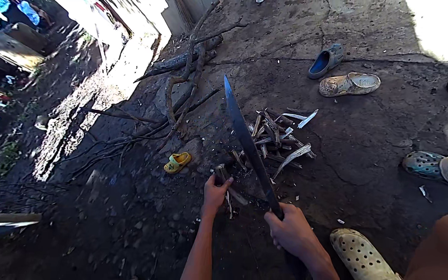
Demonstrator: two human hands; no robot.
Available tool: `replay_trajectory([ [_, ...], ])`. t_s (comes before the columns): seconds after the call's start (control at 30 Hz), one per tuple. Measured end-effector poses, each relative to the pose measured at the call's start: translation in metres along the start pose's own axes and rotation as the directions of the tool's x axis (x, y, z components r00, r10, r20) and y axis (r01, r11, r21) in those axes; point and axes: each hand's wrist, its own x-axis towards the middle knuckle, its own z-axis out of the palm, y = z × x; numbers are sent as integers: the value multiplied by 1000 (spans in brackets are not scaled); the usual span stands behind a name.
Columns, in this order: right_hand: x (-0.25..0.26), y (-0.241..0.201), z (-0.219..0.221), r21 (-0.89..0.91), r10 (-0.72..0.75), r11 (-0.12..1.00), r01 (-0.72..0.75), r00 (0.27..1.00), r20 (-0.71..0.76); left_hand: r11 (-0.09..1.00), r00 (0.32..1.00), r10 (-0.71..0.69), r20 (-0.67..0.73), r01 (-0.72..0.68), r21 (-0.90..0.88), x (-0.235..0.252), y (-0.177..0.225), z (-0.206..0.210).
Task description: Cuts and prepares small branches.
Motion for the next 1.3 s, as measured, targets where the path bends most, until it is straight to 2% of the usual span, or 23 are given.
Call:
replay_trajectory([
  [0.07,2,2,0,0,4,1000,-4,1000,-7,962,998,1,-66,-19,-273,0,23,5],
  [0.13,3,5,2,-13,5,1000,-5,1000,-6,931,995,21,-96,-54,-362,1,37,15],
  [0.27,9,10,4,-107,13,994,-11,1000,10,951,989,123,-86,-142,-274,1,30,40],
  [0.4,17,17,7,-258,38,966,-37,999,2,962,988,103,-118,-129,-240,-16,22,68],
  [0.53,23,24,11,-366,49,929,-61,998,-41,954,968,147,-203,-194,-230,-25,22,79],
  [0.93,28,31,8,-368,42,927,-74,995,-94,949,960,207,-187,-243,-200,-25,20,81],
  [1.07,31,35,6,-329,55,941,-76,996,-73,952,965,190,-180,-226,-205,-25,21,80],
  [1.3,31,32,6,-369,41,927,-60,997,-59,955,966,203,-160,-231,-185,-25,22,80],
])
